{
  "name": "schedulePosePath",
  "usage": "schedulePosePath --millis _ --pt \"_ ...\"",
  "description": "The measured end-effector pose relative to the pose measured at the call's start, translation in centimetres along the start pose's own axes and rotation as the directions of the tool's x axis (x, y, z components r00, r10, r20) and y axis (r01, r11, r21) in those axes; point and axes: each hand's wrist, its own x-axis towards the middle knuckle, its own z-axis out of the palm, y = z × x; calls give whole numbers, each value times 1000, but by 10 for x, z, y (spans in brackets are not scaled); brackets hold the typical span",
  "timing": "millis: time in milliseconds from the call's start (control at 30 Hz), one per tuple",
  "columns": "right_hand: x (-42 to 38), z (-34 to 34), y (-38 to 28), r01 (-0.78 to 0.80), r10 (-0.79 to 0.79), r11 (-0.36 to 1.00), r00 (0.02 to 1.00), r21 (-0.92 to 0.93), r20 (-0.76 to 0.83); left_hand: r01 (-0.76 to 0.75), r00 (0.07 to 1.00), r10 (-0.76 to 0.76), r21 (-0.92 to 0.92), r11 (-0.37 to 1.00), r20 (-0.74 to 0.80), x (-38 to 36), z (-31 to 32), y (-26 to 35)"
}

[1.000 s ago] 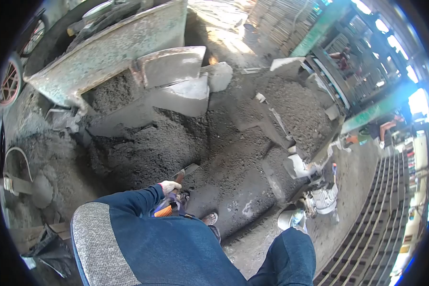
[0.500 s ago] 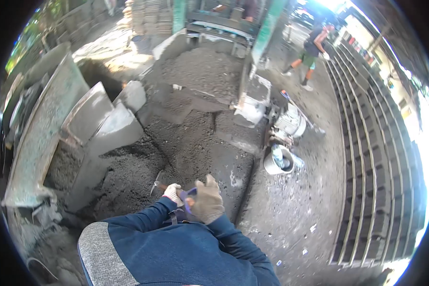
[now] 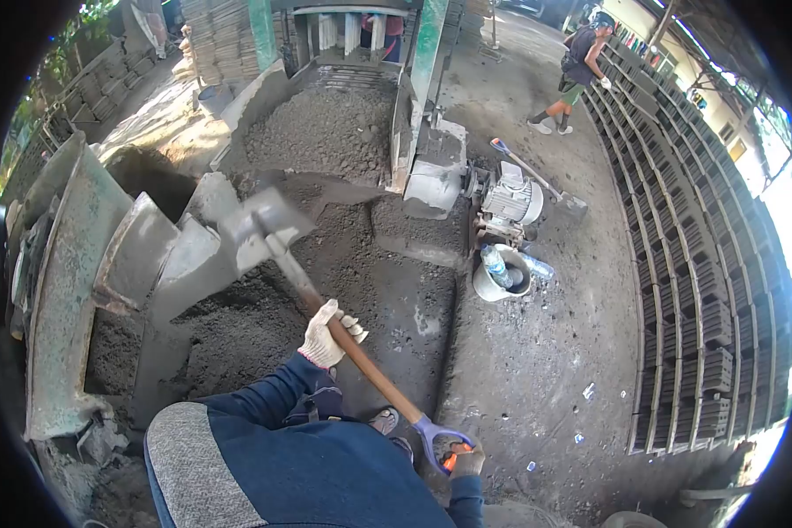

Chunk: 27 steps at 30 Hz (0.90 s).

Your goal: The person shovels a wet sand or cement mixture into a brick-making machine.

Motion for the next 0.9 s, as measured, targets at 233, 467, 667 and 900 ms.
schedulePosePath --millis 233,467,667,900 --pt "-3 8 24 -305 296 883 952 356 83 29 996 -49 237 971 80 59 95 43" --pt "-38 155 -27 -214 264 939 950 269 -165 246 955 -273 209 947 116 179 84 153" --pt "-5 265 -36 -151 176 971 976 185 -126 233 942 -299 346 909 152 263 128 236" --pt "-20 480 -153 158 -133 872 987 462 -87 -65 948 -75 418 906 311 379 186 332"
